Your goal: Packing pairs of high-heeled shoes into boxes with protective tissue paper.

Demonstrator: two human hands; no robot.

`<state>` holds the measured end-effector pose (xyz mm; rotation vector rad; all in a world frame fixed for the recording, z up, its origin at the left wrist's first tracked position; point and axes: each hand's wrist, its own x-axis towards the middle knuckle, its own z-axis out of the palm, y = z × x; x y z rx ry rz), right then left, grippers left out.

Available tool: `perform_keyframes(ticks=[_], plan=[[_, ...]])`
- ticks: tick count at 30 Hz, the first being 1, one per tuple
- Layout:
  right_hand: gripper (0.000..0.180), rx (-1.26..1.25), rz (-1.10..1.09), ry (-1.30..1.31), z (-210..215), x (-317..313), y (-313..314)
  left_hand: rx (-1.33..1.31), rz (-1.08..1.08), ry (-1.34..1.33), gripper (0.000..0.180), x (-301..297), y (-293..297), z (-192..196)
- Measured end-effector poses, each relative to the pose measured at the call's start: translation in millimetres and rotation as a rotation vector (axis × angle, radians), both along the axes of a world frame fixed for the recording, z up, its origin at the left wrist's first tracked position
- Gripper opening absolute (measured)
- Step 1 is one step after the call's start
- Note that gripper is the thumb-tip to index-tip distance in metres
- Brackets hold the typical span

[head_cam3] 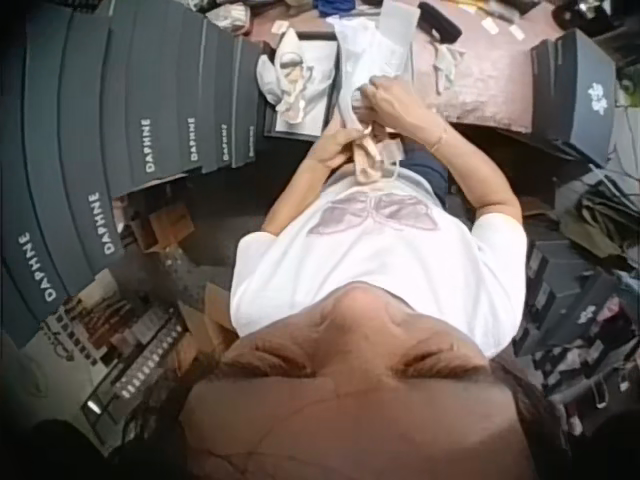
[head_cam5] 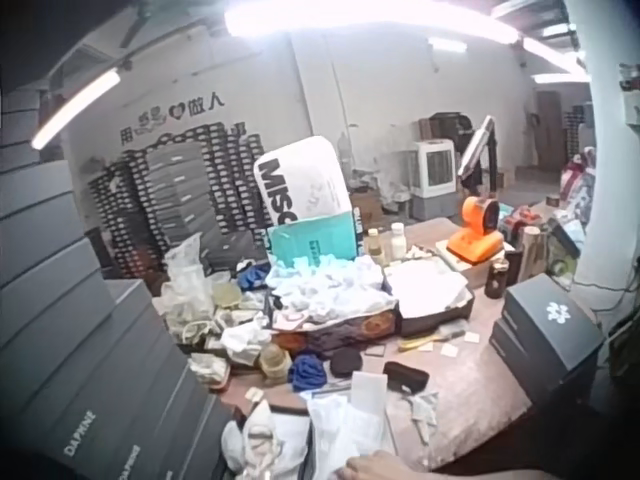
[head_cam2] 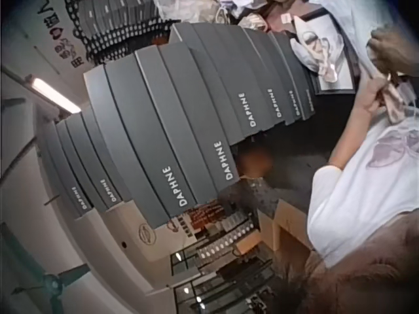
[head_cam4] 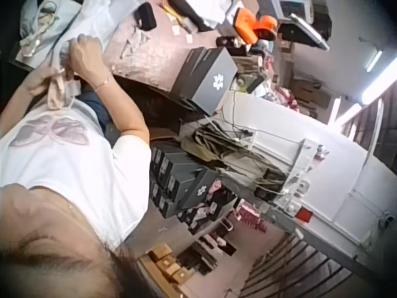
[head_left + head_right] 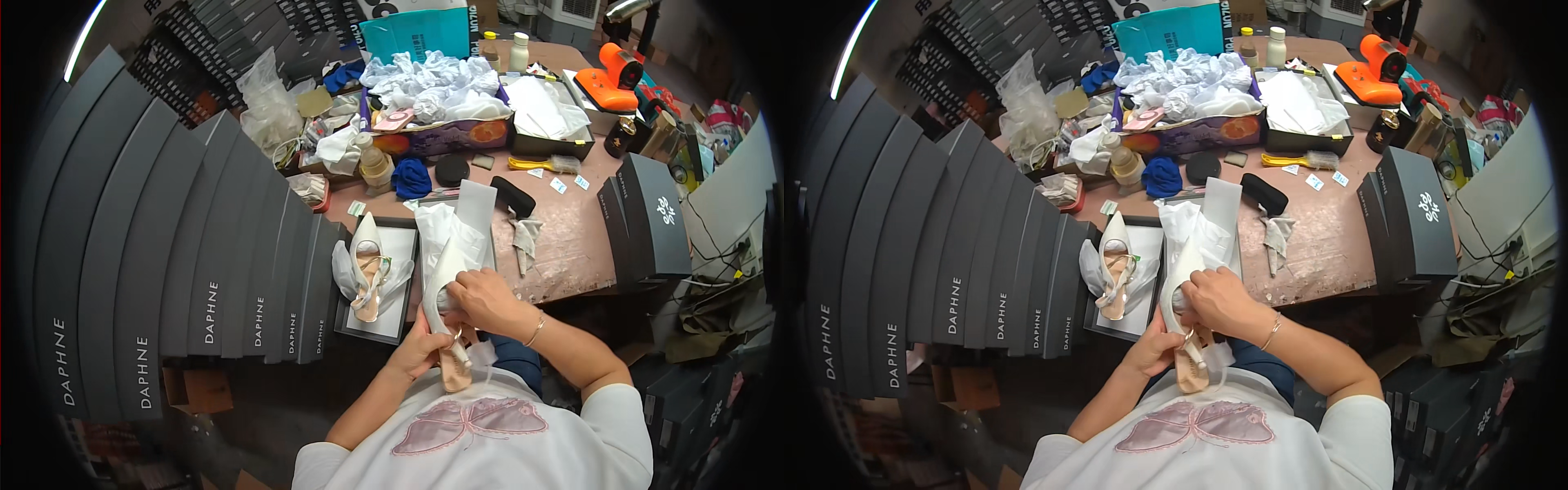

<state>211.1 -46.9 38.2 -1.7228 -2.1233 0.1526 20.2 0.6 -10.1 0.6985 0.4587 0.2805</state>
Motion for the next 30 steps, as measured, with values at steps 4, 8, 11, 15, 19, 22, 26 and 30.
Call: perform_keyframes(ticks=[4,8,11,15,19,22,26,30], plan=[[0.025,-0.089,-0.04,0.513,-23.5,-16.7,4.3,-0.02,0.266,0.098,0.08,-7.8,-10.4,-18.5],[0.017,-0.066,-0.425,1.18,-21.4,15.3,20.6,-0.231,0.421,0.008,0.051,-27.1,15.8,-29.4],[0.016,0.198,-0.343,0.035,-57.6,38.2,59.6,-0.332,0.335,-0.099,0.05,-30.5,18.8,-24.1],[0.017,0.018,-0.217,-0.201,-118.9,37.7,68.4,-0.232,0.361,-0.106,0.056,-16.1,15.9,-20.8],[0.027,-0.187,-0.016,0.695,-12.3,7.3,50.0,-0.101,0.436,-0.065,0.059,-18.3,16.2,-6.1],[0.045,-0.285,0.185,0.617,-0.5,-29.4,29.9,-0.103,0.504,-0.045,0.055,-11.9,-1.2,-12.9],[0.038,-0.086,0.152,0.419,-79.5,-53.2,51.4,0.04,0.574,0.043,0.066,20.0,-30.0,-2.1],[0.04,-0.233,0.22,0.587,-66.9,-61.5,65.0,-0.024,0.487,-0.021,0.072,-7.2,-20.6,-2.6]])
